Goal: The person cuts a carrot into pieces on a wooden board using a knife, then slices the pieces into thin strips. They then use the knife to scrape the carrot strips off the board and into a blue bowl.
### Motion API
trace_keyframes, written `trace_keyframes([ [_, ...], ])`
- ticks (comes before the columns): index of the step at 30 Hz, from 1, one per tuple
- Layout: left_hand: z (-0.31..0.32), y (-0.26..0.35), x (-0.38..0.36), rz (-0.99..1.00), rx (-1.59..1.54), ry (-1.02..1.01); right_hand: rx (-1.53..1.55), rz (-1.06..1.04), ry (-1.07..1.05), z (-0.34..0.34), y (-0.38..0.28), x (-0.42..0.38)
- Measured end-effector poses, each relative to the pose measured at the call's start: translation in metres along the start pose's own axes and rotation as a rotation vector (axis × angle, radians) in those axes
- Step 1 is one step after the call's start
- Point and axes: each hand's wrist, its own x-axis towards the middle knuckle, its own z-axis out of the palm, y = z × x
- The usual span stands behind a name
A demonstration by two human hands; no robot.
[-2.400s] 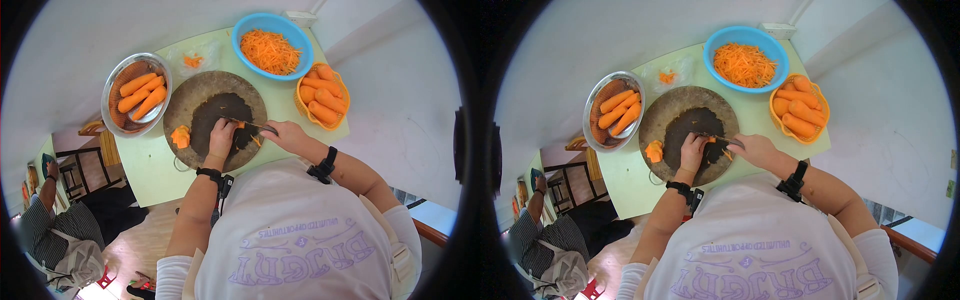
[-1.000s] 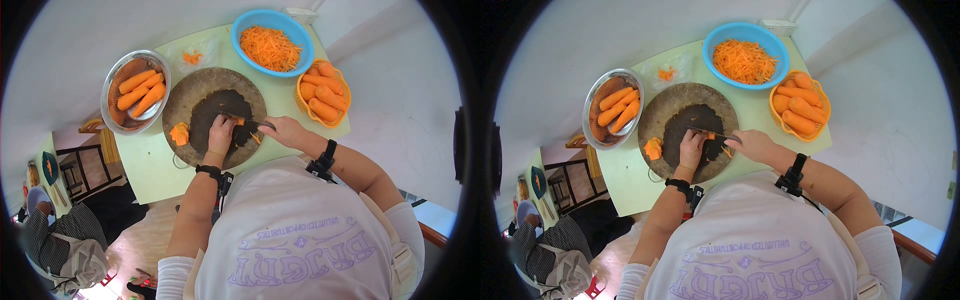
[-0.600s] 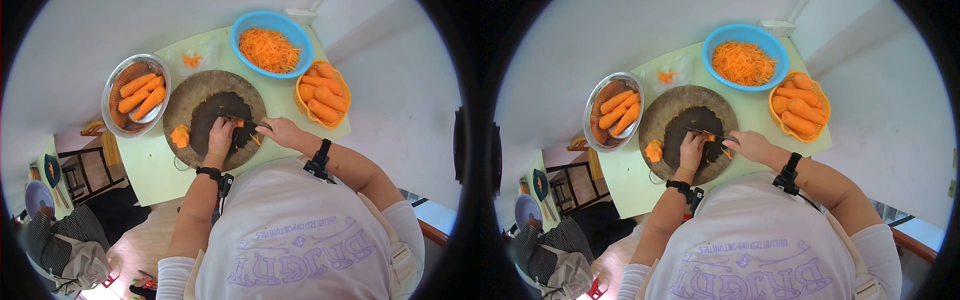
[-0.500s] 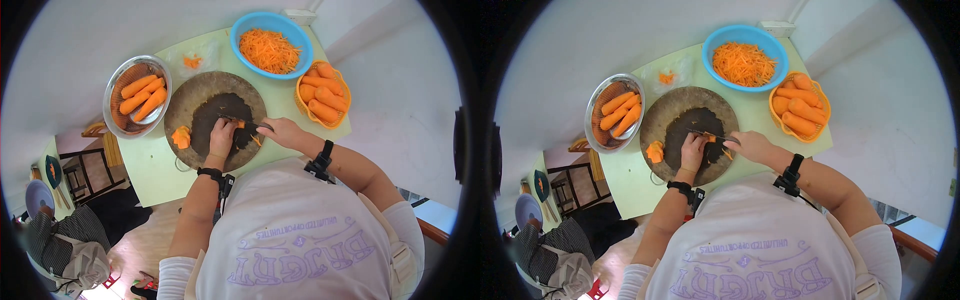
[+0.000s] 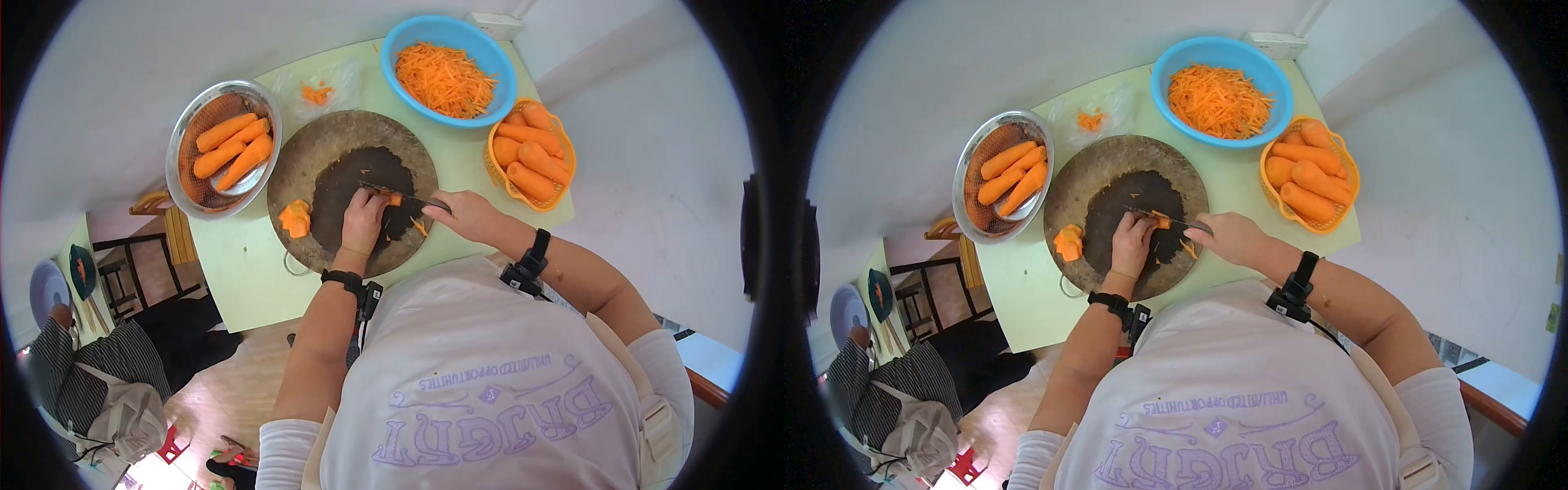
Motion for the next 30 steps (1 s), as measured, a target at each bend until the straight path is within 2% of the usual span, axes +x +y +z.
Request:
trace_keyframes([
  [8,0.000,-0.001,0.001,0.001,0.029,-0.013,-0.001,-0.017,0.049,0.013,0.003,0.010],
  [30,-0.002,0.001,0.000,-0.003,-0.010,0.011,0.030,0.022,-0.007,-0.003,-0.006,0.001],
])
